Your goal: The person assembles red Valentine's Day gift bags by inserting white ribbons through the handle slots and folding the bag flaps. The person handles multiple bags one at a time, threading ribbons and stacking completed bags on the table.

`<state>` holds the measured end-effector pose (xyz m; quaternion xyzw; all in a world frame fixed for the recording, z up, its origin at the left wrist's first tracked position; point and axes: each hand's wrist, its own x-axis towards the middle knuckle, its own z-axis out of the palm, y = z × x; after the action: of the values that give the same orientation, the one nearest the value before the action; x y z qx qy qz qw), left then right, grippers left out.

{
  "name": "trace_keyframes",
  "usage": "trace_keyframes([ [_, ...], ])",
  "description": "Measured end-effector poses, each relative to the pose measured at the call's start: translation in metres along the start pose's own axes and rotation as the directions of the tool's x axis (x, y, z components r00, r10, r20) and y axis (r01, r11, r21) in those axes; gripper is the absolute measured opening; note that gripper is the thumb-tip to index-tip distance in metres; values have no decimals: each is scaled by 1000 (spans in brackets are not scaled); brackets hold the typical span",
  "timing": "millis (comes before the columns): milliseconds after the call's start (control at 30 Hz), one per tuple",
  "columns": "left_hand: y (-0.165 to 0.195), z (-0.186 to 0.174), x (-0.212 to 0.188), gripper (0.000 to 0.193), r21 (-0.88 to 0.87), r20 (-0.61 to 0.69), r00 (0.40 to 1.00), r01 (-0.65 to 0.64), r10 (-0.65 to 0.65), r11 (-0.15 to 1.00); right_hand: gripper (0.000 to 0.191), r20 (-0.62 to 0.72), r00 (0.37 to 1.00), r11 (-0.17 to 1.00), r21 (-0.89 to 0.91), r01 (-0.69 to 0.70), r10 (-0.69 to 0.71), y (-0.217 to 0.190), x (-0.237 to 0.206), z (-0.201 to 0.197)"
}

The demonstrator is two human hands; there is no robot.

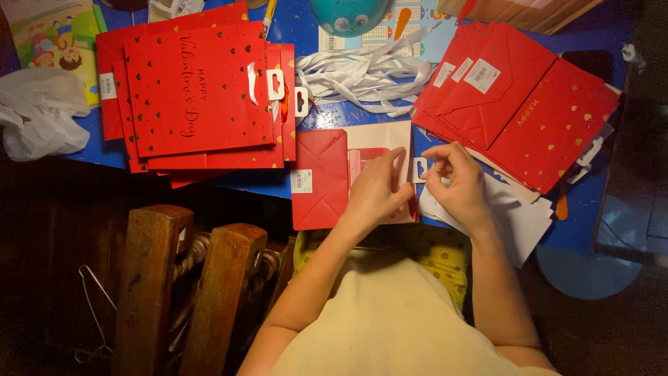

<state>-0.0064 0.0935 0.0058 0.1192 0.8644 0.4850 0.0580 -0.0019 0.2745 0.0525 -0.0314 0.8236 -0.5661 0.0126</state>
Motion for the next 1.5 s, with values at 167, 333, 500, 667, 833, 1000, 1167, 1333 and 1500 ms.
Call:
trace_keyframes([
  [167, -20, -16, -9, 50, -325, 167, 969, 231, -184, 917, 24, 142, 980, 982, 107, -158, 142, 27, -2, 14],
  [333, -28, -13, -16, 41, -449, 155, 966, 254, -205, 857, 27, 161, 979, 992, -62, -114, 122, 36, 0, 32],
  [500, -38, -17, -17, 43, -531, 197, 958, 285, -210, 798, 28, 115, 990, 984, -167, -65, 85, 31, 1, 32],
  [667, -44, -16, -18, 41, -521, 206, 953, 299, -223, 799, 18, 141, 990, 971, -239, 27, 7, 30, -3, 34],
  [833, -47, -12, -20, 39, -531, 202, 951, 308, -235, 790, 15, 125, 989, 978, -201, -53, 79, 29, -2, 37],
  [1000, -47, -10, -21, 35, -495, 192, 947, 321, -259, 808, 13, 216, 975, 987, -160, -13, 48, 20, -2, 30],
  [1167, -45, -10, -21, 33, -586, 204, 942, 336, -267, 737, 15, 270, 954, 969, -241, -61, 127, 9, -1, 23],
  [1333, -42, -11, -21, 30, -556, 189, 950, 313, -250, 770, 16, 299, 946, 976, -205, -69, 129, 2, 1, 23],
  [1500, -42, -11, -21, 23, -546, 237, 942, 330, -236, 770, 22, 241, 953, 970, -200, -137, 184, 6, 1, 25],
])
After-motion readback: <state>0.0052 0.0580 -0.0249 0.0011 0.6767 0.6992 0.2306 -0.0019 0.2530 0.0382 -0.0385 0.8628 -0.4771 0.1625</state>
